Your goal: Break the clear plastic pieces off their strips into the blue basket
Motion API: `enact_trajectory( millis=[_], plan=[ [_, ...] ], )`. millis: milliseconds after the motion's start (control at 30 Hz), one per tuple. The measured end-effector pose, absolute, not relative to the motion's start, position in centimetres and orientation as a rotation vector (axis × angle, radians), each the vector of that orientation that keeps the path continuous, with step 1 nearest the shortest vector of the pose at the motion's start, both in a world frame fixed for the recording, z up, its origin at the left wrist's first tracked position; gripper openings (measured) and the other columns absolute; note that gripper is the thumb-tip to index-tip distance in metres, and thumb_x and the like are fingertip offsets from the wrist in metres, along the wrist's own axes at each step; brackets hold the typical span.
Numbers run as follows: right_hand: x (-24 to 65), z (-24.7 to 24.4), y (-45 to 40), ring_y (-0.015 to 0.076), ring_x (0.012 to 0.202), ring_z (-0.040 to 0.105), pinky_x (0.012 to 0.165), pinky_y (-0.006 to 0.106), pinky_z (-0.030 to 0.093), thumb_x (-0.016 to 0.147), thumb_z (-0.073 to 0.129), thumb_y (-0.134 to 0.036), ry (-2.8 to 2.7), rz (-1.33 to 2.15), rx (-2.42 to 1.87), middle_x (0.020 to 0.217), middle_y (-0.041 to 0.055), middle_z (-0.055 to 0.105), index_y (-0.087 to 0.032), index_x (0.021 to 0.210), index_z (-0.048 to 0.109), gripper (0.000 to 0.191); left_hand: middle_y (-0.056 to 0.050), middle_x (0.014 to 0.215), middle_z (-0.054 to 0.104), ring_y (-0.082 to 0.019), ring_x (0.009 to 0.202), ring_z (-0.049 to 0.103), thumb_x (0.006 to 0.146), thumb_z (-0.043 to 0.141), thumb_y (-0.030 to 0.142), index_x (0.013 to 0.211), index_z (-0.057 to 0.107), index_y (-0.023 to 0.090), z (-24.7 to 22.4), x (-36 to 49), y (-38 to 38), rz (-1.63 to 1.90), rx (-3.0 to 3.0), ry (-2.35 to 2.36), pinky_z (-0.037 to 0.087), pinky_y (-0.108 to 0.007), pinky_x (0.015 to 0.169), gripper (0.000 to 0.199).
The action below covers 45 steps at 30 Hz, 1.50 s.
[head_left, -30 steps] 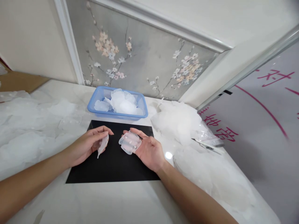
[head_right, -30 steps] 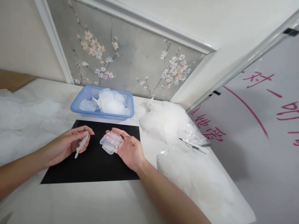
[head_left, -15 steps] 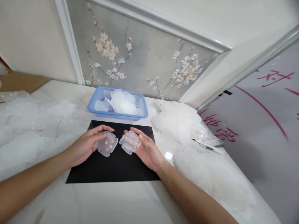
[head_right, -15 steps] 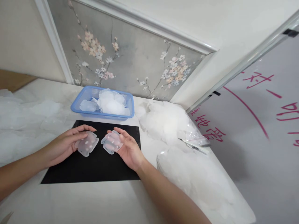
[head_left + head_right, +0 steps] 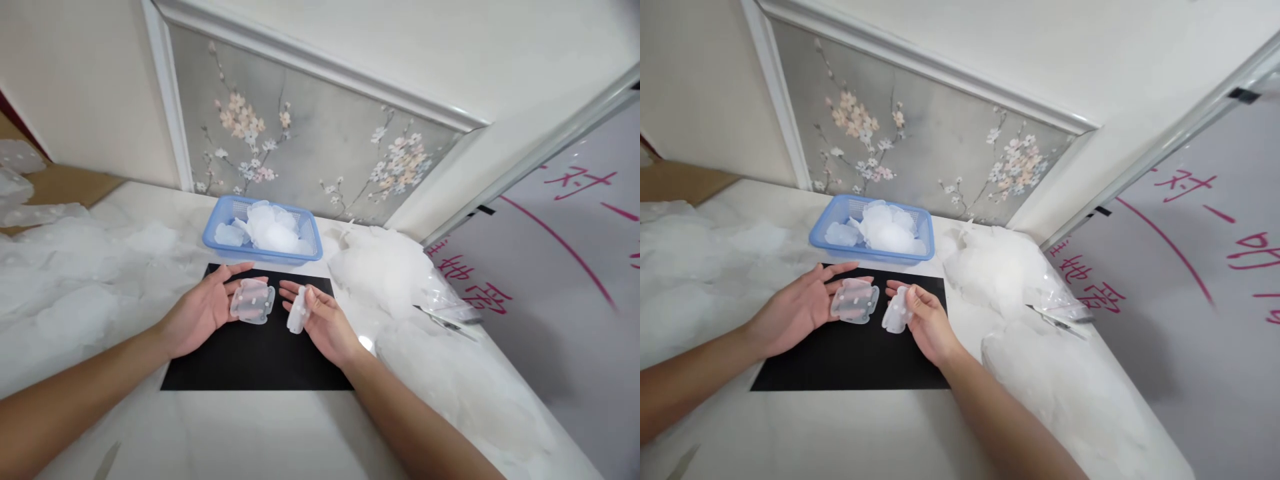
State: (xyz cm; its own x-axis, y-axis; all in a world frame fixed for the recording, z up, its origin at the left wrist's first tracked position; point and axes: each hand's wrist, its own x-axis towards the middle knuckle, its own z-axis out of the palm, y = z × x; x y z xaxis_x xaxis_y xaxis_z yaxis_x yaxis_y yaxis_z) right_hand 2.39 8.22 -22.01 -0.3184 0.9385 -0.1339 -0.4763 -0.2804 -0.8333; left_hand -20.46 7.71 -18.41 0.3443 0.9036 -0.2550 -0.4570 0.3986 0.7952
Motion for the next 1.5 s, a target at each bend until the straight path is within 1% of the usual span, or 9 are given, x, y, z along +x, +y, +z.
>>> enact_trajectory(
  millis=[267, 500, 600, 700, 800, 900, 1000, 1200, 1500],
  plan=[
    [-2.0, -20.4, 9.9, 0.0139, 0.061, 0.051, 0.062, 0.027, 0.043, 0.078, 0.079, -0.051, -1.246, 1.585, -0.869, 0.066, -0.0035, 0.059, -0.022, 0.074, 0.06, 0.035, -0.009, 0.146, 0.058, -0.031, 0.14, 0.046, 0.09, 0.057, 0.06, 0.13, 0.061, 0.029, -17.8, -20.5, 6.8, 1.07, 0.903, 0.764, 0.048, -0.045, 0.104, 0.051],
    [-4.4, -15.8, 18.0, 0.0238, 0.088, 0.059, 0.087, 0.039, 0.045, 0.081, 0.067, -0.028, -1.543, 0.76, -1.134, 0.09, 0.0033, 0.063, -0.024, 0.093, 0.058, 0.016, -0.011, 0.153, 0.05, -0.032, 0.143, 0.041, 0.09, 0.057, 0.046, 0.137, 0.057, 0.028, -14.6, -27.7, 10.1, 0.731, 1.936, 1.692, 0.032, -0.047, 0.117, 0.051],
    [-6.5, -15.6, 16.7, 0.0276, 0.103, 0.059, 0.098, 0.045, 0.041, 0.088, 0.057, -0.02, -1.822, 0.459, -1.085, 0.106, 0.011, 0.065, -0.021, 0.097, 0.06, 0.01, -0.025, 0.161, 0.032, -0.047, 0.152, 0.015, 0.088, 0.059, 0.044, 0.138, 0.057, 0.014, -14.9, -31.6, 11.5, 0.625, 1.925, 2.044, 0.01, -0.067, 0.117, 0.059],
    [-10.0, -17.1, 12.0, 0.0278, 0.102, 0.062, 0.093, 0.045, 0.047, 0.098, 0.05, -0.029, -2.247, 0.491, -0.848, 0.109, 0.0132, 0.068, -0.019, 0.112, 0.061, 0.02, -0.025, 0.168, 0.013, -0.053, 0.151, -0.003, 0.092, 0.05, 0.055, 0.152, 0.042, 0.014, -16.5, -33.9, 12.2, 0.472, 1.838, 2.323, 0.0, -0.078, 0.11, 0.073],
    [-13.6, -19.2, 7.4, 0.0364, 0.124, 0.054, 0.098, 0.055, 0.045, 0.091, 0.064, -0.051, -2.576, 0.479, -0.75, 0.143, 0.0184, 0.054, -0.02, 0.139, 0.05, 0.059, -0.02, 0.167, 0.021, -0.054, 0.147, 0.017, 0.092, 0.043, 0.064, 0.156, 0.035, 0.023, -17.9, -34.5, 12.3, 0.19, 1.837, 2.435, 0.014, -0.079, 0.107, 0.077],
    [-16.5, -20.8, 5.3, 0.0424, 0.131, 0.046, 0.1, 0.062, 0.042, 0.08, 0.073, -0.064, -2.655, 0.463, -0.791, 0.156, 0.0175, 0.042, -0.025, 0.145, 0.046, 0.08, -0.021, 0.156, 0.041, -0.053, 0.137, 0.036, 0.088, 0.049, 0.066, 0.146, 0.05, 0.023, -18.5, -34.2, 12.3, 0.088, 1.946, 2.384, 0.025, -0.075, 0.104, 0.072],
    [-18.2, -21.7, 4.9, 0.0393, 0.12, 0.051, 0.099, 0.06, 0.044, 0.081, 0.076, -0.057, -2.624, 0.496, -0.829, 0.14, 0.0152, 0.056, -0.024, 0.132, 0.059, 0.064, -0.021, 0.143, 0.051, -0.049, 0.13, 0.043, 0.09, 0.051, 0.056, 0.133, 0.06, 0.02, -18.2, -33.6, 12.1, 0.024, 2.08, 2.332, 0.033, -0.068, 0.102, 0.056],
    [-17.6, -21.5, 4.7, 0.0156, 0.083, 0.064, 0.084, 0.03, 0.055, 0.09, 0.066, -0.016, -2.412, 0.892, -0.682, 0.111, 0.0048, 0.06, -0.023, 0.111, 0.068, 0.023, -0.013, 0.13, 0.059, -0.034, 0.115, 0.06, 0.088, 0.056, 0.025, 0.117, 0.063, 0.022, -16.6, -32.5, 11.8, -0.102, 2.306, 2.11, 0.048, -0.042, 0.088, 0.03],
    [-5.2, -20.7, 9.2, 0.0241, 0.09, 0.067, 0.088, 0.041, 0.053, 0.076, 0.069, -0.011, -2.191, 0.867, -1.078, 0.098, 0.0035, 0.067, -0.023, 0.092, 0.072, 0.02, -0.007, 0.114, 0.072, -0.029, 0.103, 0.067, 0.088, 0.053, 0.031, 0.108, 0.064, 0.024, -12.8, -26.4, 7.9, -0.15, 2.442, 1.78, 0.048, -0.036, 0.079, 0.024]
  ],
)
